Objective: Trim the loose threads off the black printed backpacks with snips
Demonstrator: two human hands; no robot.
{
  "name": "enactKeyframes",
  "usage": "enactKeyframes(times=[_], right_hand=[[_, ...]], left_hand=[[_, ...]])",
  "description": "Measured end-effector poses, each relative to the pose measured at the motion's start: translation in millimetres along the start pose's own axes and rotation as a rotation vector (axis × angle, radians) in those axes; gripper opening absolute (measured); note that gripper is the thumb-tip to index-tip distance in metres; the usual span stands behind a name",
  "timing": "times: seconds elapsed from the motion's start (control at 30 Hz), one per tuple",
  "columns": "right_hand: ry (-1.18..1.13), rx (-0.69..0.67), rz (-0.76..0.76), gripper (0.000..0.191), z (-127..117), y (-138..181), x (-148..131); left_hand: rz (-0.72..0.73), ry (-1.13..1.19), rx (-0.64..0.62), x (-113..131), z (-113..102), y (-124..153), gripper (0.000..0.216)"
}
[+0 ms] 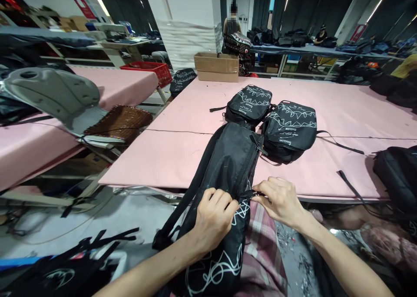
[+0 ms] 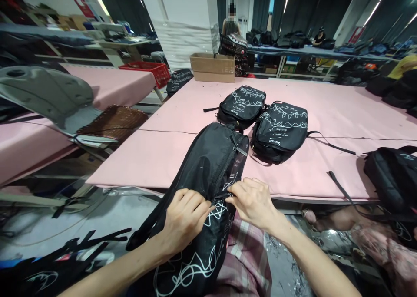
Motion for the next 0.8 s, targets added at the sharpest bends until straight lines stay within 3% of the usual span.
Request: enactKeyframes(times=[0.17,0.4,0.67,0.8], right_hand=[[0.016,-0.077,0.012,0.021,2.9,-4.8,4.5],[-0.163,-0.127,0.075,0.023,11.0,-5.0,18.1],[-0.012,-0.173,0.128,0.023,8.0,-4.8,11.9],[-0.148,-0.118,0.211,0.024,2.2,-1.3,19.6]], left_hand=[[0.001,0.007,0.000,-0.1,0.3,0.0,0.011],[0.012,0.012,0.002,0.8,0.3,-0.1,0.010],[0.047,-0.024,-0.012,6.2,1.3,-0.3,0.009],[0.046,-0.022,-0.003,6.0,-0.2,-0.2,0.009]])
Point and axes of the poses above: each hand's wrist, its own y-axis away from the middle knuckle, its own z-axis out of the palm, x = y × z, the point moved 10 cm from there along -y, towards the middle knuckle, and after that the axes turned 6 degrees about -y, right-handed, at the moved point
